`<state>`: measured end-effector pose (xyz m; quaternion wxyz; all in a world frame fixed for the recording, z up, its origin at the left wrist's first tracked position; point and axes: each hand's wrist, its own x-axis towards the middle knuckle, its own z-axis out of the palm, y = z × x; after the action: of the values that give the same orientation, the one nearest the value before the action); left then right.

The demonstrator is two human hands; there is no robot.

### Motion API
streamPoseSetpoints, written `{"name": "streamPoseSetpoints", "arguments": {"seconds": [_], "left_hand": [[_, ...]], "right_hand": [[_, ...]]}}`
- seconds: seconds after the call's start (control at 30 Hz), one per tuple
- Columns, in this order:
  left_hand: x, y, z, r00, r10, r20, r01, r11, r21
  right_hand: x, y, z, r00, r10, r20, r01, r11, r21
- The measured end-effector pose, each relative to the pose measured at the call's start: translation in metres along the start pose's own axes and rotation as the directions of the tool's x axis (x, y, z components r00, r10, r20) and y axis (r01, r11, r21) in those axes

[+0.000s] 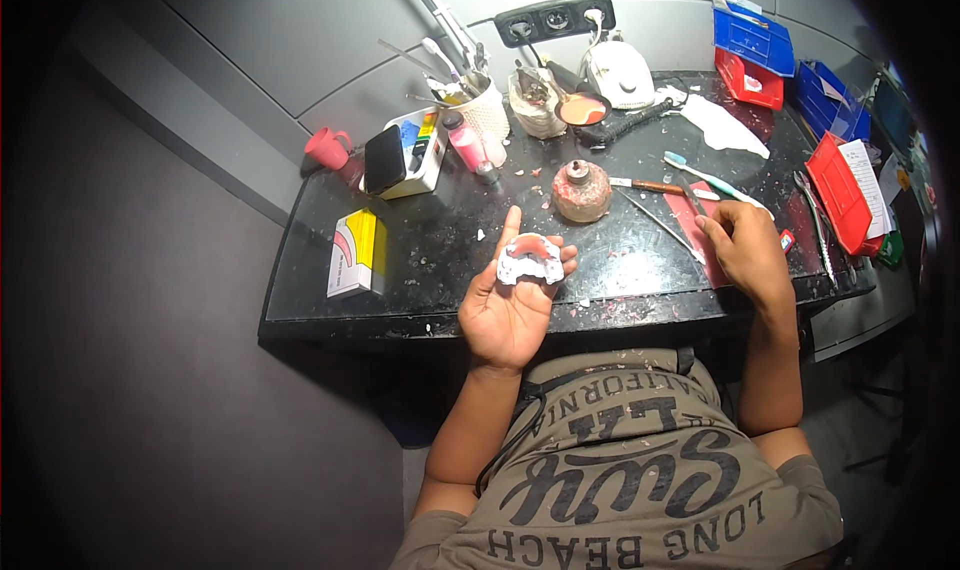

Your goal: The person shapes a dental prosthetic using a brush and a metal tool by hand at a workbench.

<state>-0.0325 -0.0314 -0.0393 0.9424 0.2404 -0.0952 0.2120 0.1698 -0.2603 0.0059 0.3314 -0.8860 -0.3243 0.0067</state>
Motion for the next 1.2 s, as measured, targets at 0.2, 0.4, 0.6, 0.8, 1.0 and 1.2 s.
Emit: {"name": "streamPoseSetpoints", "arguments": {"seconds": [0.2, 0.4, 0.6, 0.8, 1.0, 1.2], "left_hand": [[0.0, 0.0, 0.0, 1.0, 0.009, 0.014, -0.009, 1.0, -0.004], [0.0, 0.0, -0.001, 1.0, 0.013, 0.025, -0.013, 1.0, -0.008], [-0.002, -0.001, 0.001, 0.999, 0.02, 0.03, -0.02, 1.0, 0.009], [-0.004, -0.003, 0.005, 1.0, 0.022, 0.018, -0.024, 0.995, 0.093], [-0.005, -0.007, 0.008, 0.997, 0.008, 0.08, -0.03, 0.959, 0.281], [-0.01, -0.011, 0.011, 0.998, -0.035, 0.059, 0.004, 0.891, 0.454]], "right_hand": [[-0.015, -0.022, 0.007, 0.947, -0.182, -0.263, 0.188, 0.982, -0.004], [-0.016, -0.017, 0.023, 0.975, -0.203, -0.09, 0.2, 0.979, -0.043], [-0.017, -0.008, 0.032, 0.953, -0.273, -0.128, 0.256, 0.957, -0.135], [-0.023, -0.006, 0.026, 0.933, -0.321, -0.163, 0.285, 0.935, -0.211], [-0.018, -0.01, 0.008, 0.976, -0.128, -0.177, 0.142, 0.988, 0.065], [-0.027, -0.038, 0.025, 0.961, -0.257, 0.105, 0.028, 0.466, 0.885]]}}
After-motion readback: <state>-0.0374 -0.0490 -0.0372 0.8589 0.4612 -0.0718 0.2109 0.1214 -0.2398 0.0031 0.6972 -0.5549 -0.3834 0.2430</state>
